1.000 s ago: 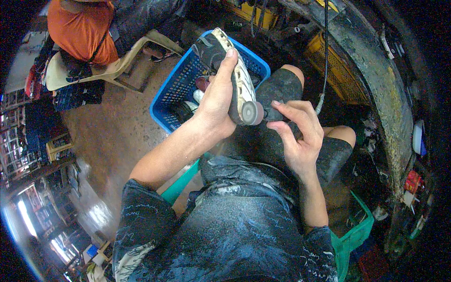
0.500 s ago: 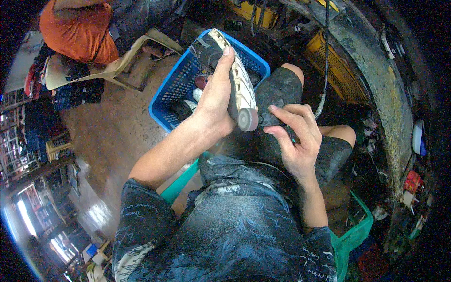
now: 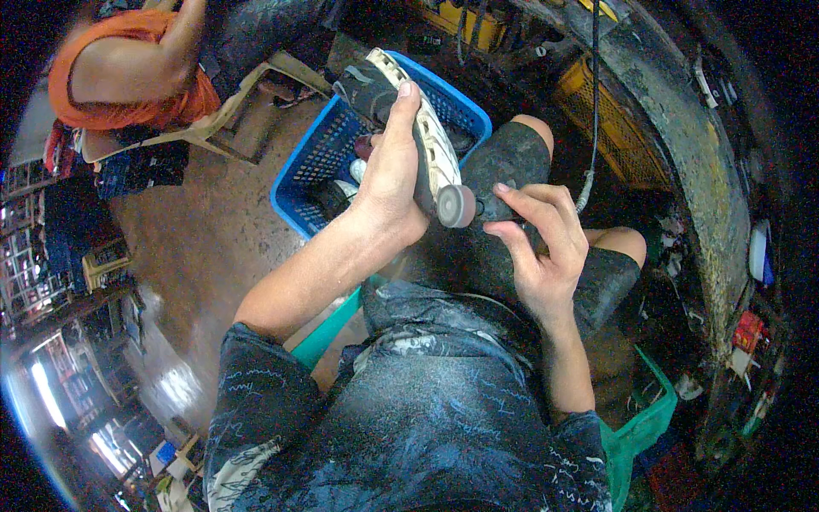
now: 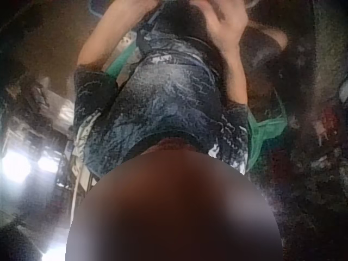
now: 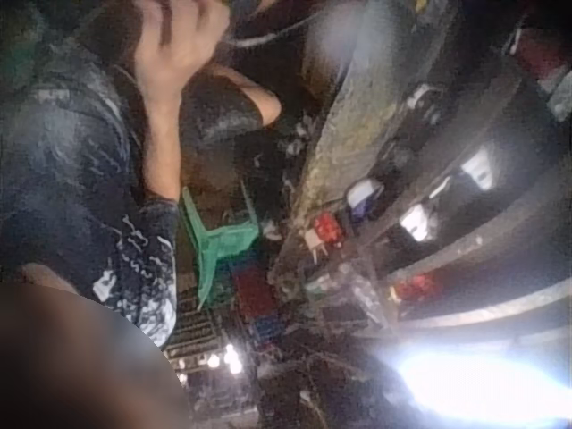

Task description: The person uses a rotary grinding tool to smooth the sole of a sneaker. They hold the shoe with one hand and guide the tool across the tread with the other, repeatedly repositioning the shoe to cover different areas of the sole.

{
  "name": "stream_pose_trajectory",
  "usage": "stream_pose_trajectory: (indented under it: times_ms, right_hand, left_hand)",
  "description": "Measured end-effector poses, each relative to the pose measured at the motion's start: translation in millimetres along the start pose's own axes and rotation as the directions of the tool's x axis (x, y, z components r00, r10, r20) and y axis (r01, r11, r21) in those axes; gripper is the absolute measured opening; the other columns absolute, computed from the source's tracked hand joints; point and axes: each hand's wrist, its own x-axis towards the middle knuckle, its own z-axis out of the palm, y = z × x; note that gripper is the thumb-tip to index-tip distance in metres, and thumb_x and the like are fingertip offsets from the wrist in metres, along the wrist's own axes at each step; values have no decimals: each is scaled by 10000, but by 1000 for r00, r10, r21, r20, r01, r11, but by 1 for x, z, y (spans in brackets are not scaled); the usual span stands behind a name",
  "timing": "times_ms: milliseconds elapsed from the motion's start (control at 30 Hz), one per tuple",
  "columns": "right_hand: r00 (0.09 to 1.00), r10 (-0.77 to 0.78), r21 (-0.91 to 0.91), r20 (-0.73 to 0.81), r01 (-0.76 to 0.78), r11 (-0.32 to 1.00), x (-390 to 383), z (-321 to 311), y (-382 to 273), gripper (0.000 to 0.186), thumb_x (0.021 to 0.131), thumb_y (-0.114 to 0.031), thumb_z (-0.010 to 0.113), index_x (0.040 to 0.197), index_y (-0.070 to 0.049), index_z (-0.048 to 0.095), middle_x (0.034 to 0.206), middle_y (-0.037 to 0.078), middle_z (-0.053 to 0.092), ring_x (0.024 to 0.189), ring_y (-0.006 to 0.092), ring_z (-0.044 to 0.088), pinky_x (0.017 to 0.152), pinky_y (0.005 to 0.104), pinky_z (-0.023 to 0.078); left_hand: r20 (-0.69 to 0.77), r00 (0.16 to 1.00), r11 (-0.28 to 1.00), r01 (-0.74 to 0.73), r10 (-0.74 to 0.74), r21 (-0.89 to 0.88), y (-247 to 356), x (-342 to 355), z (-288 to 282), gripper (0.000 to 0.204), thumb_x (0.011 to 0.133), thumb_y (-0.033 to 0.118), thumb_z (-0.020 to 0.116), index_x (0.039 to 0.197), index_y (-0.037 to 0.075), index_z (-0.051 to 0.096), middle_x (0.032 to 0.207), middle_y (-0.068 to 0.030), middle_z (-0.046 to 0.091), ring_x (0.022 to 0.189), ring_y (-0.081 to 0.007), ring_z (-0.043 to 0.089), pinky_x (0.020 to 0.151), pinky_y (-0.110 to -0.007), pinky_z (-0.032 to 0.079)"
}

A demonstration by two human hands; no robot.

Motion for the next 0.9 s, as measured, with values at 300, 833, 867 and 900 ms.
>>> stream_pose_trajectory:
  times_ms: [300,833,867,900]
  right_hand:
    - [999,50,100,-15,-48,994,4,-1,2,363,815,-148,912,1155,-56,822,1051,115,749,972,288,704,870,385,560]
    - [997,74,175,-3,-72,982,9,1,3,318,839,-123,894,1132,-30,814,1094,125,789,1018,291,730,909,382,569]
    - [998,70,181,-3,-68,981,9,1,3,319,838,-124,895,1133,-31,814,1093,126,788,1016,291,730,907,382,569]
    - [997,81,180,5,-80,980,8,1,3,319,837,-123,895,1133,-31,815,1093,125,787,1016,290,730,907,381,569]
  left_hand:
    - [73,995,998,64,-62,-27,3,-1,-2,563,1118,614,517,1376,126,628,1164,-79,715,1053,-252,704,942,-432,598]
    - [158,980,991,127,-119,-46,1,-6,0,506,1134,567,524,1355,135,666,1162,-56,741,1050,-216,717,942,-406,596]
    - [147,981,990,137,-129,-41,1,-6,-1,503,1133,565,527,1355,135,664,1159,-56,740,1049,-216,716,944,-407,595]
    - [164,978,989,137,-128,-47,1,-6,-2,500,1132,563,530,1356,135,663,1157,-56,739,1048,-217,715,946,-407,595]
